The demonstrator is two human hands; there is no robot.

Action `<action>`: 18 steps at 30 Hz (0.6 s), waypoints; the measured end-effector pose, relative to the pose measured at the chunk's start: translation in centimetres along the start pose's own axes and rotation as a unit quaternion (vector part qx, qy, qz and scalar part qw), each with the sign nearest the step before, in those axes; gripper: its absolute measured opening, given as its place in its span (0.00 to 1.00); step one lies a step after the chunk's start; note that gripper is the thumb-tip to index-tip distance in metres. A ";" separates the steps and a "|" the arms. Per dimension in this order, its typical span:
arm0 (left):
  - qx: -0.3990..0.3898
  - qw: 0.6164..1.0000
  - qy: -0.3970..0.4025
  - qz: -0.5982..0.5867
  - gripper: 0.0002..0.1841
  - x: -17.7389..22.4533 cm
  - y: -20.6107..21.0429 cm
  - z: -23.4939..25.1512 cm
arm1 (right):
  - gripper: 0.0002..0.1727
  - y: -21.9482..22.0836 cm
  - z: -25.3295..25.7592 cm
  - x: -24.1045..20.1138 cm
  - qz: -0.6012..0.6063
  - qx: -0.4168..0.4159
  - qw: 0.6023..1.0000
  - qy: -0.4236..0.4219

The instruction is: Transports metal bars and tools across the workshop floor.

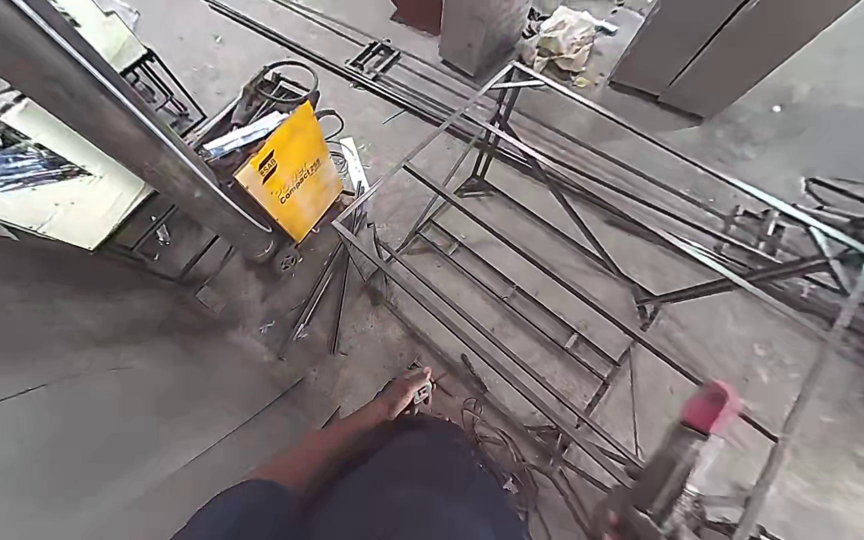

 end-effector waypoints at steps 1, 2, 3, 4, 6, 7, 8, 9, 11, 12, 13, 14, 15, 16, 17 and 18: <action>-0.007 1.000 0.004 -0.017 0.27 1.1 -0.3 -0.6 | 0.08 1.7 0.3 0.5 -0.006 0.001 1.000 0.010; -0.014 1.000 0.009 -0.022 0.24 2.5 -0.2 -1.4 | 0.12 3.7 0.4 1.1 0.002 0.001 1.000 0.024; -0.026 0.999 0.018 -0.016 0.22 4.2 0.3 -2.3 | 0.15 5.8 0.5 1.9 0.011 0.005 0.999 0.039; -0.046 0.998 0.044 0.003 0.21 6.5 1.2 -3.2 | 0.18 8.0 0.9 2.7 0.020 -0.001 0.998 0.053; -0.086 0.979 0.148 0.108 0.30 12.1 3.2 -5.1 | 0.29 12.1 2.3 4.2 0.050 -0.031 0.996 0.065; -0.098 0.955 0.213 0.181 0.34 14.8 4.2 -5.9 | 0.35 14.2 2.9 4.8 0.061 -0.057 0.994 0.068; -0.096 0.927 0.267 0.246 0.36 17.1 4.9 -6.7 | 0.40 16.1 3.5 5.2 0.071 -0.081 0.992 0.074; -0.080 0.897 0.307 0.308 0.38 19.1 5.3 -7.2 | 0.42 17.9 4.0 5.6 0.073 -0.098 0.990 0.076; -0.057 0.833 0.342 0.432 0.40 21.8 5.4 -7.7 | 0.42 21.0 4.5 6.3 0.060 -0.096 0.991 0.068; -0.061 0.803 0.348 0.479 0.37 22.6 5.3 -7.9 | 0.43 22.3 4.5 6.7 0.072 -0.106 0.990 0.065; -0.066 0.776 0.360 0.513 0.31 23.2 5.2 -7.9 | 0.45 23.4 4.6 7.1 0.088 -0.122 0.986 0.066; -0.072 0.754 0.364 0.542 0.25 23.7 5.0 -7.9 | 0.48 24.5 4.7 7.5 0.103 -0.134 0.983 0.071; -0.080 0.742 0.358 0.561 0.20 24.0 4.7 -7.7 | 0.50 25.4 4.8 7.8 0.118 -0.144 0.979 0.078; -0.088 0.741 0.353 0.564 0.19 24.4 4.3 -7.7 | 0.50 26.3 4.9 8.1 0.128 -0.151 0.977 0.084; -0.094 0.751 0.353 0.550 0.19 24.8 3.6 -7.7 | 0.49 27.0 5.0 8.2 0.137 -0.151 0.975 0.086; -0.098 0.767 0.363 0.520 0.20 25.3 2.9 -7.8 | 0.46 27.6 5.3 8.3 0.145 -0.145 0.975 0.086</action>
Point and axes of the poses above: each hand's wrist, its own z-axis towards the middle knuckle, its own y-axis out of the palm, x = y × z, the point moved 9 cm from there along z, towards the middle knuckle, and after that the axes turned 6 degrees about x, right-handed, at the moved point
